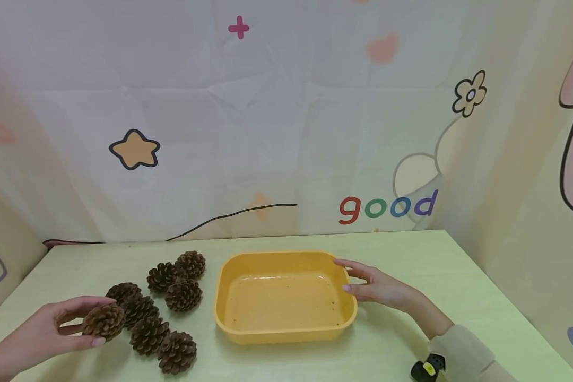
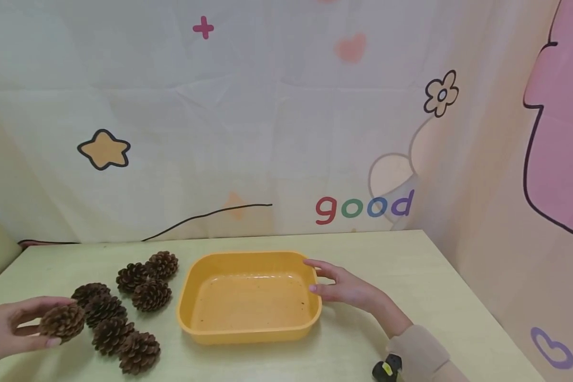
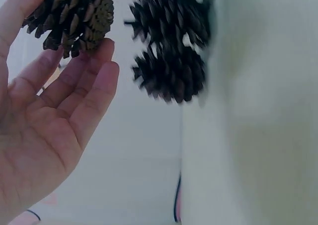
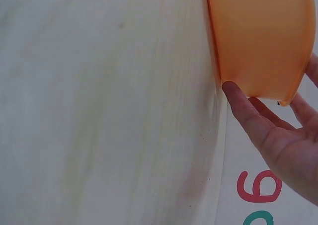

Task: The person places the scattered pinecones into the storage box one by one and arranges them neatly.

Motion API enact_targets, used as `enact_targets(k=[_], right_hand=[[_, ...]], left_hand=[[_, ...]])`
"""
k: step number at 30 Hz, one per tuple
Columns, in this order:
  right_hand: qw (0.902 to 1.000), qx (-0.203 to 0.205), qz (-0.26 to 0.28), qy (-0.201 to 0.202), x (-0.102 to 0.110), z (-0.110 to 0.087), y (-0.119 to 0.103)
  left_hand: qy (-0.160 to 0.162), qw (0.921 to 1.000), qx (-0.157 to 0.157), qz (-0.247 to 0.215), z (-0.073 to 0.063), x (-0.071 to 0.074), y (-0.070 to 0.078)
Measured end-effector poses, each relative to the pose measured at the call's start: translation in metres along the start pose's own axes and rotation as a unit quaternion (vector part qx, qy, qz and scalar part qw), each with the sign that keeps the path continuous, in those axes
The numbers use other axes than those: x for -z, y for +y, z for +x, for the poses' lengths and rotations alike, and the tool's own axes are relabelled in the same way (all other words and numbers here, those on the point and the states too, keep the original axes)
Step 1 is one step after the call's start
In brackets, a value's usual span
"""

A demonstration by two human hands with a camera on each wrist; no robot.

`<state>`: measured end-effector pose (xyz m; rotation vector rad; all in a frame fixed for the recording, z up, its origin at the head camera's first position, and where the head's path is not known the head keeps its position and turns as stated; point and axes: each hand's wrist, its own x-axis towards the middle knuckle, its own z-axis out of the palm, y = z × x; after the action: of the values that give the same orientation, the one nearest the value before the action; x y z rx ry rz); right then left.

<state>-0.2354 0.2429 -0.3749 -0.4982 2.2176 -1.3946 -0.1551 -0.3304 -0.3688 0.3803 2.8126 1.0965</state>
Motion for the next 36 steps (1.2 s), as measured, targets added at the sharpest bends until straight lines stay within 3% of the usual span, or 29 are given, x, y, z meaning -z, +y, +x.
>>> enact_targets(k=[3, 11, 20, 29, 36], right_hand=[[1.0000, 0.004, 0.003, -0.002, 0.000, 0.000, -0.001], [1.0000, -0.001, 0.008, -0.004, -0.002, 0.002, -0.001], [0.9999, -0.015, 0.009, 0.001, -0.001, 0.003, -0.003], [0.9997, -0.018, 0.016, 0.001, -0.002, 0.003, -0.005], [0.9998, -0.006, 0.017, -0.005, 0.000, 0.002, -0.003]], left_hand=[[0.020, 0.9991, -0.036, -0.002, 0.003, -0.004, 0.011], [0.011, 0.9931, -0.087, -0.079, 0.013, -0.017, 0.038], [0.004, 0.9939, -0.067, -0.088, 0.027, -0.034, 0.086], [-0.014, 0.9863, -0.128, -0.103, 0.044, -0.057, 0.120], [-0.027, 0.9835, -0.123, -0.130, 0.056, -0.077, 0.138]])
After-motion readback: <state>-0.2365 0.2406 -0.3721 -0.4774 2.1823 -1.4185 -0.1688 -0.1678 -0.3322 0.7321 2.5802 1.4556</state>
